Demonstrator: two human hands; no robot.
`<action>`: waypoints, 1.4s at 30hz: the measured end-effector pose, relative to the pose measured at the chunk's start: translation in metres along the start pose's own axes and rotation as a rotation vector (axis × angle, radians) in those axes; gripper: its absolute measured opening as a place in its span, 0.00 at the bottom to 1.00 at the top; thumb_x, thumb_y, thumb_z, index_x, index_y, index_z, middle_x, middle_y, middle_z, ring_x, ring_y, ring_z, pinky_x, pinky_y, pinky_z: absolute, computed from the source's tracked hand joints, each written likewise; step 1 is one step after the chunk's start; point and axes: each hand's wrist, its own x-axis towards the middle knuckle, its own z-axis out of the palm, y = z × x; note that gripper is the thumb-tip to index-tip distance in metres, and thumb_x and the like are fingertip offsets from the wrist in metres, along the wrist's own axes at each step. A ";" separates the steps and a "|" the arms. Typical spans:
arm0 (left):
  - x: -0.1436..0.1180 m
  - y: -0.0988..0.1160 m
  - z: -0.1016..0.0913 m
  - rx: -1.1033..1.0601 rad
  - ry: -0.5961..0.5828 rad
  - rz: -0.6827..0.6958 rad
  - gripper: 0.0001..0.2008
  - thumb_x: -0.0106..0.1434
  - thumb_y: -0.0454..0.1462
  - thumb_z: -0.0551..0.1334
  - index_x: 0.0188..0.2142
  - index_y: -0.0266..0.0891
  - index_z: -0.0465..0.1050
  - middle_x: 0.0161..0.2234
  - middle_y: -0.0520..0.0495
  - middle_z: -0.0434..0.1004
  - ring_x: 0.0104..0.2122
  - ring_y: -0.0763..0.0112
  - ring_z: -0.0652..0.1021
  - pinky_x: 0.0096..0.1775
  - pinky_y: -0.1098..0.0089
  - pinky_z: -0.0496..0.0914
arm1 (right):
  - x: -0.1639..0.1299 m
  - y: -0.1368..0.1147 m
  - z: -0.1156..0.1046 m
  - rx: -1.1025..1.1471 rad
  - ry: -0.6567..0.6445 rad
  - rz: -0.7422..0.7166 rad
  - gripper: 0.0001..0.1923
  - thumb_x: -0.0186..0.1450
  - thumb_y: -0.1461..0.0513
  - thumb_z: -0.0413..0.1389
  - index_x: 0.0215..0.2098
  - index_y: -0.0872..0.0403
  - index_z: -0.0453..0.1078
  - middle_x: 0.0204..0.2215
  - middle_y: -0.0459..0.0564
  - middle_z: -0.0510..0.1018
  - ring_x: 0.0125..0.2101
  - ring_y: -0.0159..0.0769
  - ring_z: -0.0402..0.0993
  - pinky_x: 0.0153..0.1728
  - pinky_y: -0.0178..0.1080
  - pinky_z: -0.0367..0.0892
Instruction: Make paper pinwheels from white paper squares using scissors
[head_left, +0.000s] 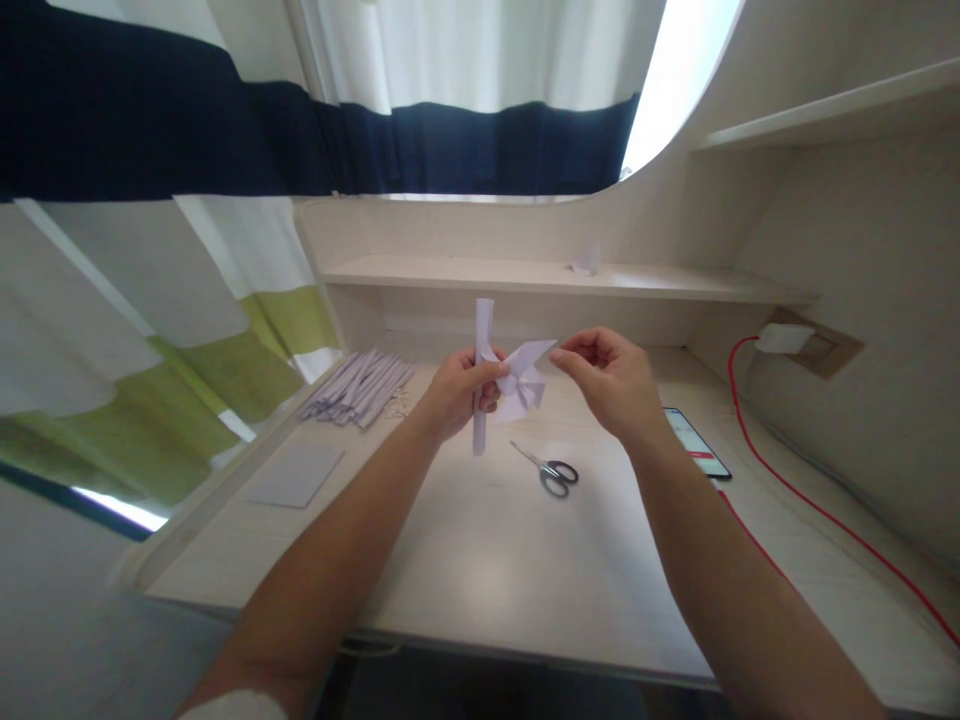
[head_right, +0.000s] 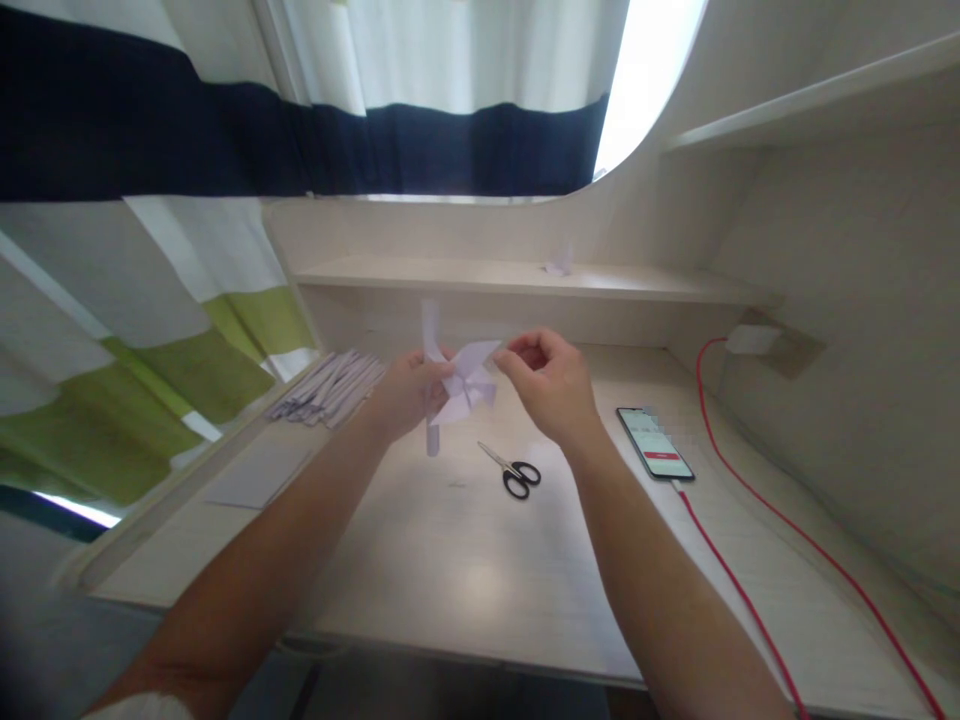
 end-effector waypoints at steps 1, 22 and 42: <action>0.000 0.001 0.000 -0.001 -0.014 -0.012 0.13 0.55 0.39 0.74 0.34 0.36 0.74 0.18 0.59 0.64 0.16 0.81 0.64 0.19 0.76 0.55 | 0.003 0.003 0.000 0.107 -0.052 0.038 0.18 0.57 0.52 0.70 0.40 0.54 0.79 0.31 0.46 0.80 0.31 0.35 0.73 0.33 0.37 0.65; 0.007 -0.002 0.007 -0.054 -0.003 -0.049 0.11 0.55 0.38 0.73 0.33 0.36 0.75 0.19 0.57 0.65 0.16 0.81 0.66 0.21 0.75 0.56 | 0.006 0.020 0.023 0.364 -0.108 0.131 0.13 0.57 0.54 0.68 0.30 0.54 0.77 0.24 0.45 0.79 0.26 0.34 0.73 0.31 0.38 0.71; 0.025 0.010 0.016 -0.026 0.043 0.017 0.10 0.56 0.38 0.72 0.32 0.36 0.74 0.16 0.57 0.66 0.15 0.81 0.65 0.19 0.76 0.56 | -0.006 -0.010 0.007 -0.295 -0.038 -0.258 0.04 0.64 0.59 0.65 0.34 0.50 0.83 0.31 0.47 0.86 0.30 0.39 0.81 0.36 0.42 0.72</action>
